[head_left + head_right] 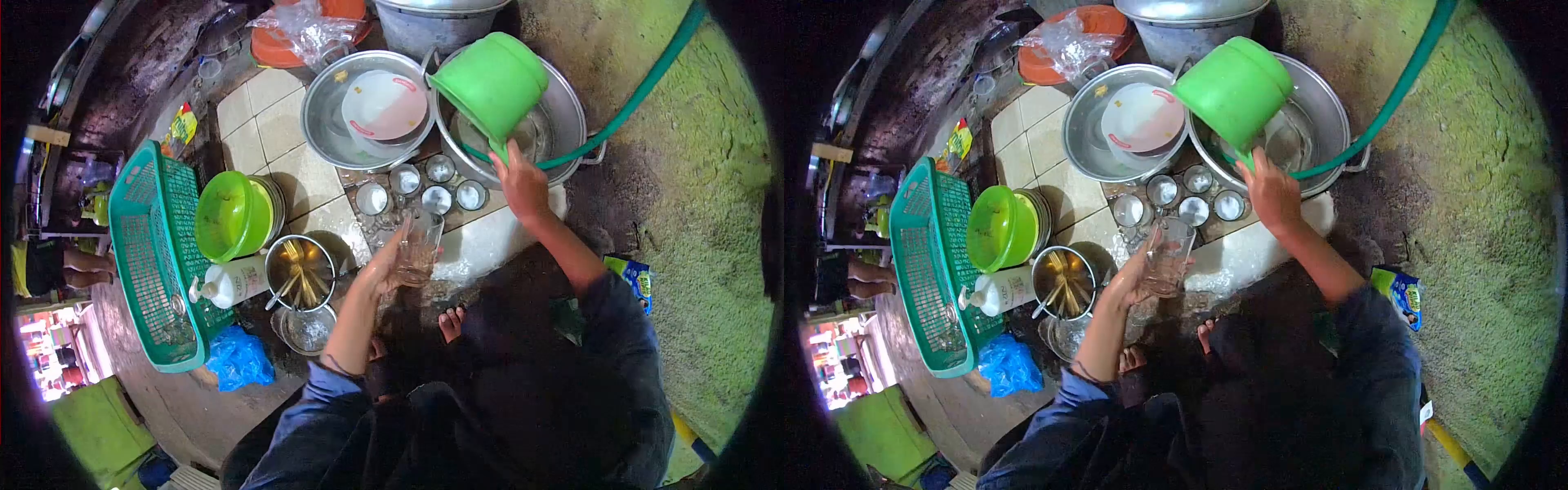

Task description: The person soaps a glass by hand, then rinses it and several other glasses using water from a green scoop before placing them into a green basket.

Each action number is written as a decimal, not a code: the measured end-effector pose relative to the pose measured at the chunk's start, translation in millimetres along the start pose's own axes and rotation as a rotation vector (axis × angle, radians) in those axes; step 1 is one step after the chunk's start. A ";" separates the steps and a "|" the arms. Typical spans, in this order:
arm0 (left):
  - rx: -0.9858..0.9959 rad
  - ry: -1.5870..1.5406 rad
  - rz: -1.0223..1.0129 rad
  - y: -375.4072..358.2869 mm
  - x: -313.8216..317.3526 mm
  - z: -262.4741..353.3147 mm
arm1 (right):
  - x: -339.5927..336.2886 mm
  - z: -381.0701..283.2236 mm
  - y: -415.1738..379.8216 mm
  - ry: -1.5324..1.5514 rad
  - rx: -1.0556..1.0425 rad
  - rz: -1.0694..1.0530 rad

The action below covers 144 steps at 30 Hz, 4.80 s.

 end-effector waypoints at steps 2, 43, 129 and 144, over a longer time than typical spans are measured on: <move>-0.033 0.081 0.044 -11.0 -2.4 7.1 | 18.1 10.6 -0.2 -0.006 0.020 0.047; 0.261 0.535 2.270 -556.8 -457.6 29.5 | 56.6 32.5 -3.9 -0.112 0.223 -0.243; 0.540 -0.533 0.329 38.4 -63.5 -75.7 | 77.3 -145.5 -31.7 1.481 0.203 -0.561; 0.519 -0.523 -0.169 32.9 -36.8 -33.3 | 84.2 -101.7 -48.6 1.027 0.046 -0.385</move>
Point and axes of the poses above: each hand's wrist, its own y-axis towards the middle knuckle, its own x-axis out of the palm, z = x × y, the point moved 6 cm from there along y, towards the middle knuckle, and after that the axes turned 9 degrees about -x, right-handed, at the moved point
